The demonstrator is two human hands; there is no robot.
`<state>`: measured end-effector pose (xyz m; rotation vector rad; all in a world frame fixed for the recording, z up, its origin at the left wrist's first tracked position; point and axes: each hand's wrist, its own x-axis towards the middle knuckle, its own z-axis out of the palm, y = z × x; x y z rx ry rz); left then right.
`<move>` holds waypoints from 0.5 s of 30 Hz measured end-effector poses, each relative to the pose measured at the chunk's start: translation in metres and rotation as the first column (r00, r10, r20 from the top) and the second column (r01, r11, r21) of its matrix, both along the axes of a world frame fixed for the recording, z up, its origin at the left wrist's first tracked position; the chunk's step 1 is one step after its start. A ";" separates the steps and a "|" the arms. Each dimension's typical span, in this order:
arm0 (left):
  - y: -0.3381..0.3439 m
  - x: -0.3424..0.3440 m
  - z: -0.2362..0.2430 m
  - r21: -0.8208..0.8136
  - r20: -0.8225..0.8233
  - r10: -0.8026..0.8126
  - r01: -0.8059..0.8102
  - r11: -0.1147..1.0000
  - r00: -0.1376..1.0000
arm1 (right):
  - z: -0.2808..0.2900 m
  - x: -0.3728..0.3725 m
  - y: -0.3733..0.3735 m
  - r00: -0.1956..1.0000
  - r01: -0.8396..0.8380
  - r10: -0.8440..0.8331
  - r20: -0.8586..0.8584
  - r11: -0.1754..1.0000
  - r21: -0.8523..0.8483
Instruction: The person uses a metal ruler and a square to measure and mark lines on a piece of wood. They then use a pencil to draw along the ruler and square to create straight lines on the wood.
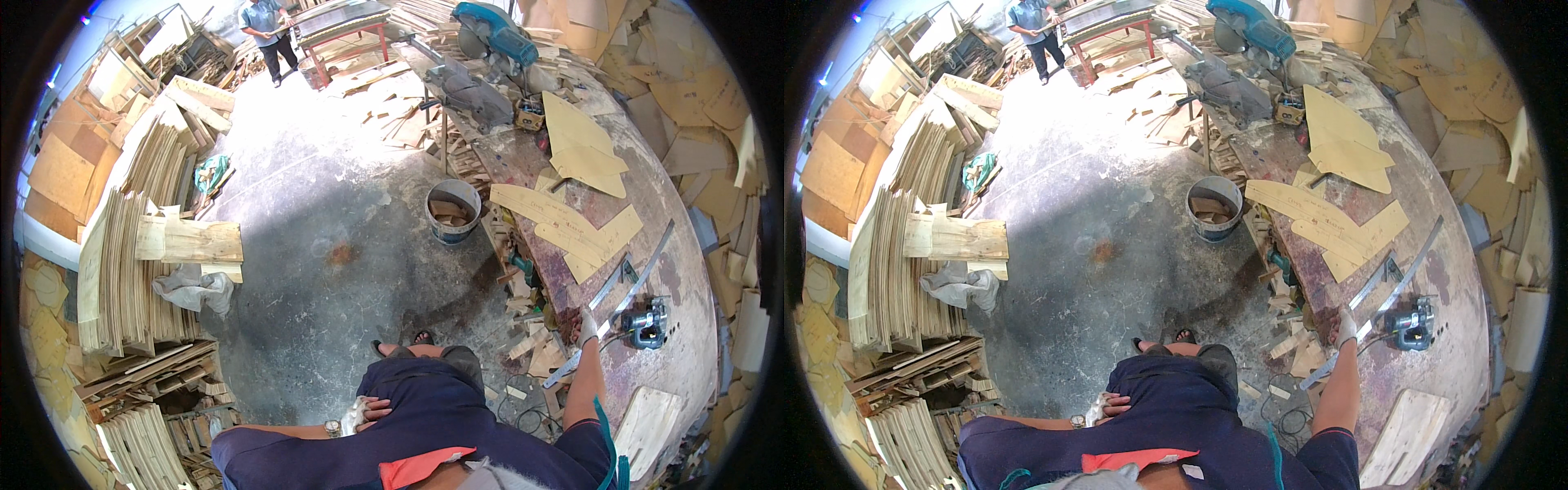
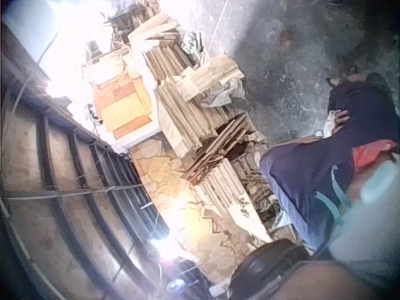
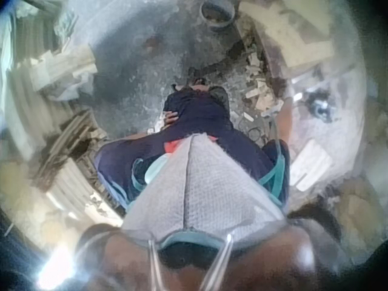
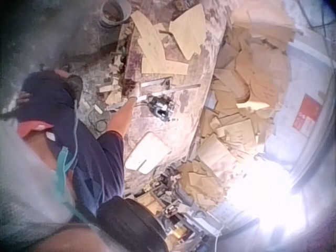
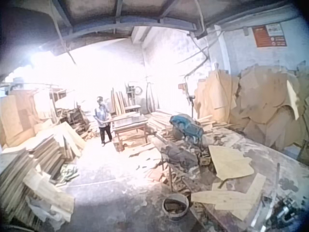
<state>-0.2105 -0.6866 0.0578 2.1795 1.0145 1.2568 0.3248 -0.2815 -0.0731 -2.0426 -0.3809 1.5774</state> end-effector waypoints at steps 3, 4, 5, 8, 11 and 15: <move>-0.004 -0.002 -0.006 -0.002 -0.043 0.005 -0.005 1.000 0.999 | 0.005 -0.009 0.000 1.000 -0.018 0.018 0.017 0.999 0.033; -0.006 -0.003 -0.009 -0.013 -0.044 -0.004 0.004 1.000 0.999 | 0.009 -0.012 -0.001 1.000 -0.023 0.023 0.017 0.999 0.040; -0.007 -0.004 -0.011 -0.026 -0.043 -0.016 0.015 1.000 0.999 | 0.010 -0.012 -0.003 1.000 -0.026 0.025 0.019 0.999 0.046; -0.011 -0.003 -0.011 -0.115 0.105 -0.082 0.094 0.989 0.991 | 0.010 -0.009 -0.002 0.999 -0.030 0.030 -0.017 0.999 0.019; -0.004 -0.001 -0.003 -0.056 0.044 -0.077 0.079 0.995 0.996 | 0.009 -0.008 -0.001 1.000 -0.012 0.012 0.006 1.000 0.017; 0.005 -0.002 0.008 0.058 -0.101 -0.022 0.028 0.998 0.995 | 0.014 -0.013 -0.003 0.999 -0.017 0.016 0.033 0.999 0.029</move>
